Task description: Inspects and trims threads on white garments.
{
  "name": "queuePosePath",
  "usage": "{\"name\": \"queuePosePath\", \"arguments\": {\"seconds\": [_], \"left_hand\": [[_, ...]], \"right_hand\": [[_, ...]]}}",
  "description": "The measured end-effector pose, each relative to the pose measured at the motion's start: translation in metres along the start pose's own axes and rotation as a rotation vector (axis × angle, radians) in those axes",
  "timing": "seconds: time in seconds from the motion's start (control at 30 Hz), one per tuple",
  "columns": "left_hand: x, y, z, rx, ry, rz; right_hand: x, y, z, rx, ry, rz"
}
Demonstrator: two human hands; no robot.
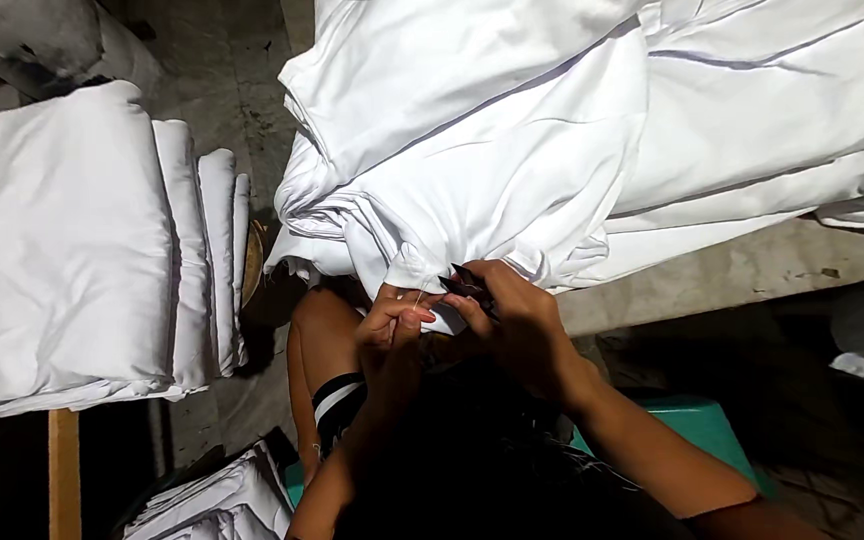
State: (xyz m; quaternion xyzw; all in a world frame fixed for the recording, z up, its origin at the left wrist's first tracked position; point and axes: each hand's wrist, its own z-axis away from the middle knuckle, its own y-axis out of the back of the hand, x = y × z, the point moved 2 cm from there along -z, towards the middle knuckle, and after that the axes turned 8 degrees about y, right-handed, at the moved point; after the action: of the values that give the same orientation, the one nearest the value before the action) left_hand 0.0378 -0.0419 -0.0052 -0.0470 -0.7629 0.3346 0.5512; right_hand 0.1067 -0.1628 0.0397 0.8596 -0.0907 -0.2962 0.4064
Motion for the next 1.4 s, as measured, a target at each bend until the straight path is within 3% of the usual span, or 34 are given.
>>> {"name": "queuePosePath", "arguments": {"seconds": [0.77, 1.4], "left_hand": [[-0.001, 0.0012, 0.0009, 0.035, -0.061, -0.175], [-0.0014, 0.0019, -0.0008, -0.03, -0.107, -0.295]], "right_hand": [[0.0028, -0.0015, 0.0017, 0.014, -0.004, -0.105], [0.0024, -0.002, -0.0024, 0.002, -0.012, -0.101]]}}
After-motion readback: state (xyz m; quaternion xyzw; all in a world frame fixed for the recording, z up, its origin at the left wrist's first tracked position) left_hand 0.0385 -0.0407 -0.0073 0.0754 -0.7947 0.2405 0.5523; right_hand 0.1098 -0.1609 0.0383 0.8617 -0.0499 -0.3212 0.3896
